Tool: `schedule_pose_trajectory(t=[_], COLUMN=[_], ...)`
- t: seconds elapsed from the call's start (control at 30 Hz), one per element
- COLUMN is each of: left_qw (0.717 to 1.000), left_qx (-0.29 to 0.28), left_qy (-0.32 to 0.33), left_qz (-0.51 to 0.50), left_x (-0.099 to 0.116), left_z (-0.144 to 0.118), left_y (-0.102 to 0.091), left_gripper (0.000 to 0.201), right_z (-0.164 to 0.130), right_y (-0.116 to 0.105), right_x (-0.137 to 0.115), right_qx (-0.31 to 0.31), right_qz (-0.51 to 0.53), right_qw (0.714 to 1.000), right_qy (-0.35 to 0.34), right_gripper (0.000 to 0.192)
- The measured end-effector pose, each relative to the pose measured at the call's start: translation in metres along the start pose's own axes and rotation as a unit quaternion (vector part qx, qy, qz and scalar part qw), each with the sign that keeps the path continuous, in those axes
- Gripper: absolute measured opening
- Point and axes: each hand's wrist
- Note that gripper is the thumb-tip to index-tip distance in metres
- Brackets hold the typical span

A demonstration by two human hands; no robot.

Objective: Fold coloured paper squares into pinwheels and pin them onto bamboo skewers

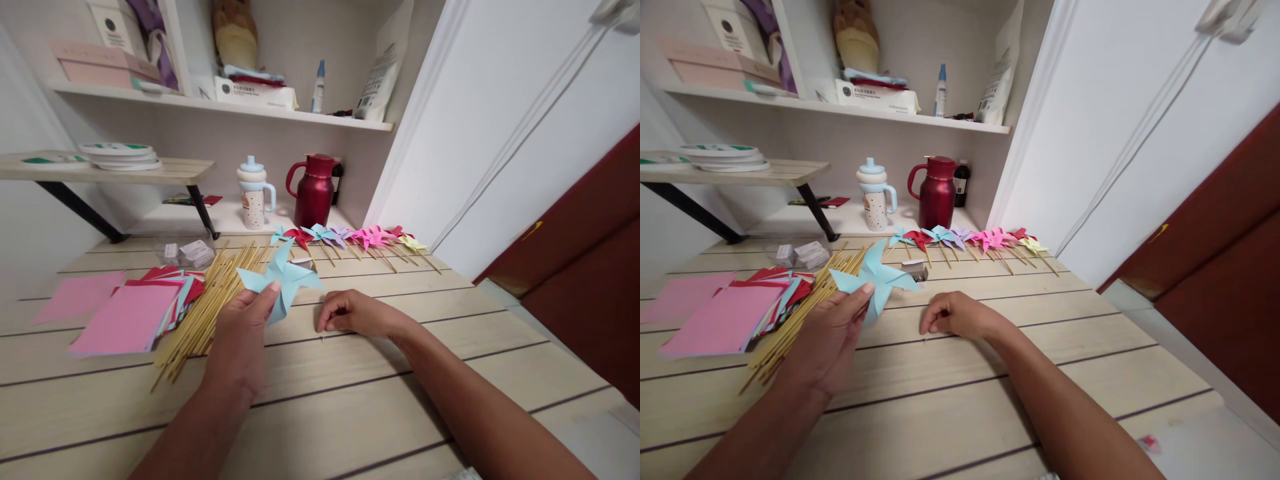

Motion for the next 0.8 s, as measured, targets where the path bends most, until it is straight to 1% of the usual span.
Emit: schedule_pose_trajectory(t=[0.1, 0.37, 0.6, 0.8], left_qw=[1.000, 1.000, 1.000, 1.000], left_qx=[-0.011, -0.009, -0.023, -0.012], left_qy=[-0.003, -0.007, -0.015, -0.021], left_qz=[0.005, -0.009, -0.013, -0.019], left_x=[-0.0006, 0.0016, 0.0012, 0.0038], left_z=[0.0010, 0.0009, 0.0000, -0.0010], left_y=[-0.0004, 0.0008, 0.0001, 0.0023], left_gripper=[0.025, 0.028, 0.025, 0.026], right_z=[-0.0008, 0.0017, -0.0003, -0.0009], right_y=[-0.0017, 0.0006, -0.0016, -0.0016], right_x=[-0.0002, 0.0010, -0.0013, -0.0026], right_qx=[-0.013, -0.006, -0.028, -0.035], right_qz=[-0.006, -0.019, -0.028, -0.027], right_qw=[1.000, 0.999, 0.998, 0.998], right_qy=[-0.021, -0.049, -0.048, -0.038], right_gripper=[0.014, 0.016, 0.014, 0.011])
Point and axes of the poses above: each hand's wrist, its own z-axis towards the middle knuckle, its own y-axis out of the palm, x = y × z, and after that the axes turned 4 degrees about y, right-handed
